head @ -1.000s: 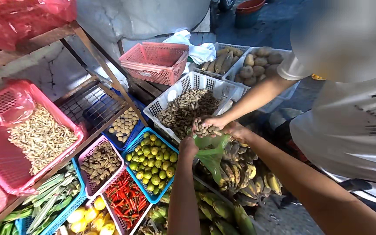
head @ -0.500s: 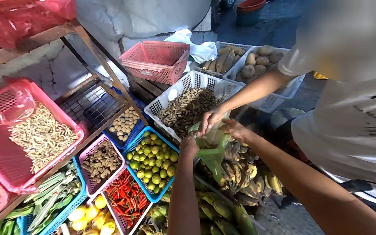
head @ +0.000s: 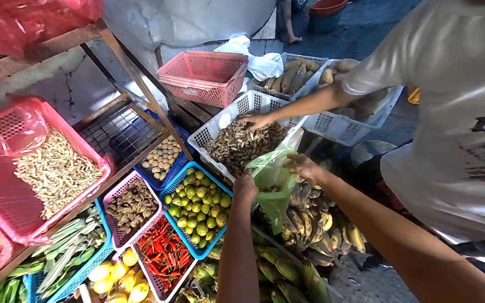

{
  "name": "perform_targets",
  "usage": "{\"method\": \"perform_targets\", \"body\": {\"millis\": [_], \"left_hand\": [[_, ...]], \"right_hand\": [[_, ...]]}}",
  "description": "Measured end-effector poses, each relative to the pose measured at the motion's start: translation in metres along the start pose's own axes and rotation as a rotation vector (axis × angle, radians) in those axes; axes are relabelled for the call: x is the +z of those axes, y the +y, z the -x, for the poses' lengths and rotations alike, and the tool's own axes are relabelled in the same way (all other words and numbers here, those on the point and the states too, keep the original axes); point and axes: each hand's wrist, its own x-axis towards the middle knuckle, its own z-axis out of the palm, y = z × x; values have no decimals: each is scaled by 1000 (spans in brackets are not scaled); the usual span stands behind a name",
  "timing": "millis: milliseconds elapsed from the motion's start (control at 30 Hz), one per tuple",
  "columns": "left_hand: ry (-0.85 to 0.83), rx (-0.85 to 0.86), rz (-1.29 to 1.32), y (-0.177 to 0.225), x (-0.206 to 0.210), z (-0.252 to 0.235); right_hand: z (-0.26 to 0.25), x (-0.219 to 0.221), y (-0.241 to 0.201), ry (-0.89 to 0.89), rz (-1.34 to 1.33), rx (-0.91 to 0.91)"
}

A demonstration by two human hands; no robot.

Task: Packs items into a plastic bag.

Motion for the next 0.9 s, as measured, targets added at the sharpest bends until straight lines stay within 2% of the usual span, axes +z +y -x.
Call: {"method": "perform_targets", "body": {"millis": [900], "left_hand": [[-7, 12, -22, 1, 0, 0]], "right_hand": [[7, 4, 0, -24, -42, 14]]}}
